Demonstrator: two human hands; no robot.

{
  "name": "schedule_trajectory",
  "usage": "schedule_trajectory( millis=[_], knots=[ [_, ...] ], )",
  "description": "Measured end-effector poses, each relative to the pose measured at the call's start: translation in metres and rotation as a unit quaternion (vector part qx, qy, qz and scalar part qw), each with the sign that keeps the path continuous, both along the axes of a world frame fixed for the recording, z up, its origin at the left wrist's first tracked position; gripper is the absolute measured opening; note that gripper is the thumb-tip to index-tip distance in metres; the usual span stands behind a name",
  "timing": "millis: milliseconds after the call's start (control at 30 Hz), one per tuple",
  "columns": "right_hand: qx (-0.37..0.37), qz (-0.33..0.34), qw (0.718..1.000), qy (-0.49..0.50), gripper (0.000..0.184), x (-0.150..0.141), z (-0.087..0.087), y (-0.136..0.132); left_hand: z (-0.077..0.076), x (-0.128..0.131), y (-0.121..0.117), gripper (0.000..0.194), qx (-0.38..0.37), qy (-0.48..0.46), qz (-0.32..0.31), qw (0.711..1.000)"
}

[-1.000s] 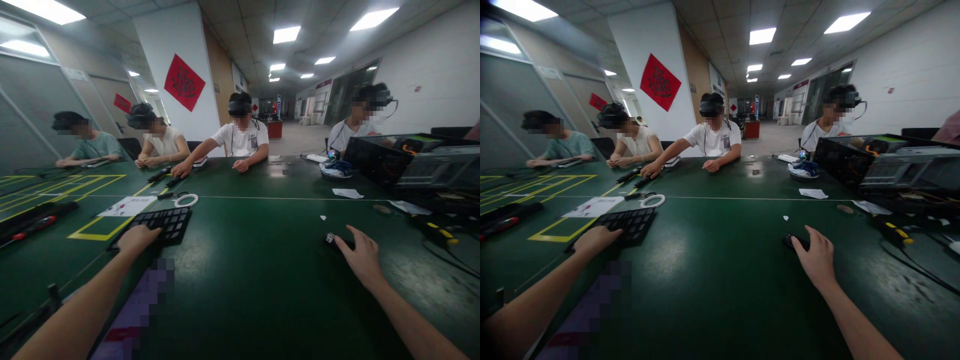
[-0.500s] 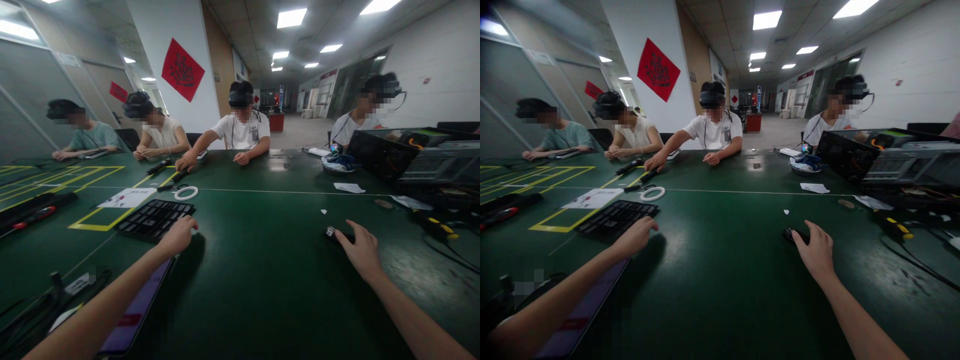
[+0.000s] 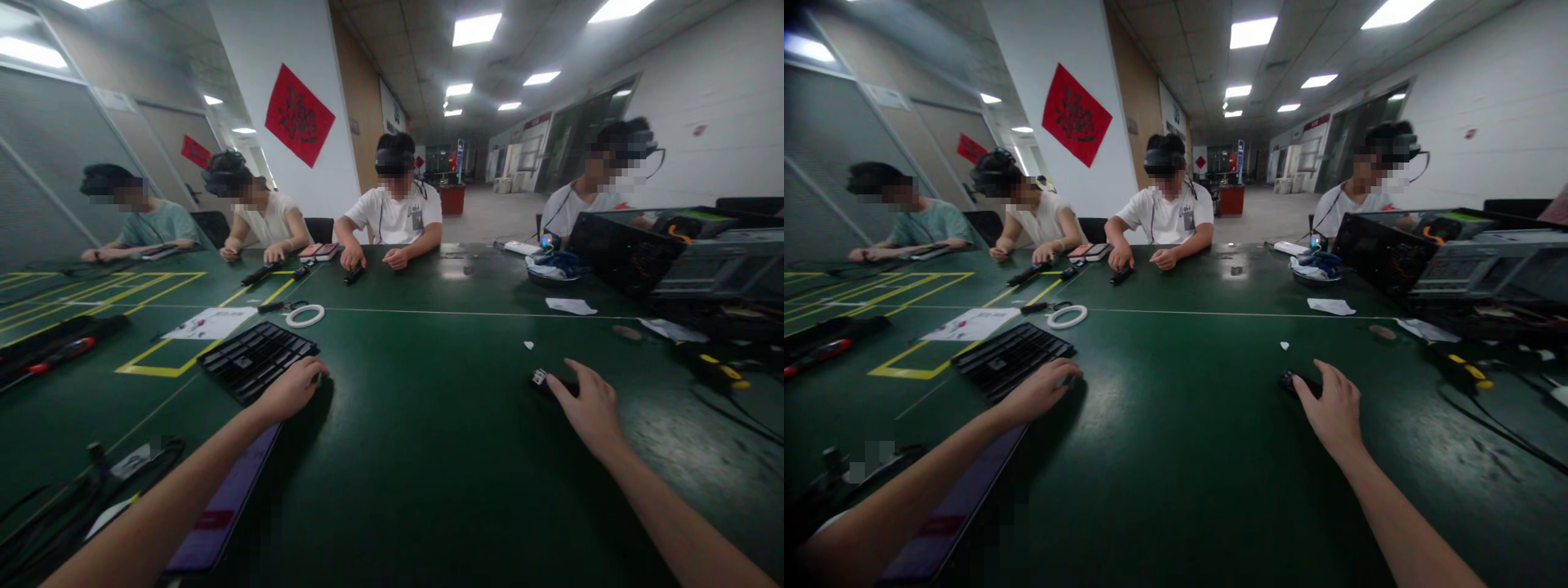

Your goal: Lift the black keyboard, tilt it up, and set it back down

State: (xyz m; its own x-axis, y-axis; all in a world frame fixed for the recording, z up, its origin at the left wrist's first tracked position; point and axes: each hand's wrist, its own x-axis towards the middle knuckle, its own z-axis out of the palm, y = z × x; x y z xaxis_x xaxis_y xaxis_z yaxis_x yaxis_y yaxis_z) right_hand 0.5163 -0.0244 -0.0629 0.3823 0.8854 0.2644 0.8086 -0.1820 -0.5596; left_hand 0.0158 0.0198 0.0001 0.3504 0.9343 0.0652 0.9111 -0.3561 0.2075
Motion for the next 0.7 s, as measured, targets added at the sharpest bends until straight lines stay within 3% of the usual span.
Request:
schedule_trajectory(
  millis=[133, 300, 433, 700],
  knots=[
    [-0.01, 0.003, 1.0, 0.007, 0.074, -0.0001, 0.0007, -0.0004, 0.0003, -0.0069, -0.0003, 0.035, 0.015, 0.017, 0.008, 1.0],
    [-0.012, 0.006, 1.0, 0.009, 0.074, 0.0005, 0.0002, -0.0008, 0.004, -0.0066, -0.0022, 0.046, 0.001, 0.089, 0.095, 0.991],
    [-0.02, 0.004, 1.0, 0.018, 0.074, 0.0005, 0.0013, -0.0018, 0.0061, -0.0041, -0.0028, 0.045, -0.007, 0.112, 0.131, 0.985],
    [-0.024, 0.005, 1.0, 0.014, 0.074, 0.0003, 0.001, -0.0008, 0.0035, -0.0032, 0.0057, 0.031, 0.003, 0.125, 0.13, 0.984]
  ],
)
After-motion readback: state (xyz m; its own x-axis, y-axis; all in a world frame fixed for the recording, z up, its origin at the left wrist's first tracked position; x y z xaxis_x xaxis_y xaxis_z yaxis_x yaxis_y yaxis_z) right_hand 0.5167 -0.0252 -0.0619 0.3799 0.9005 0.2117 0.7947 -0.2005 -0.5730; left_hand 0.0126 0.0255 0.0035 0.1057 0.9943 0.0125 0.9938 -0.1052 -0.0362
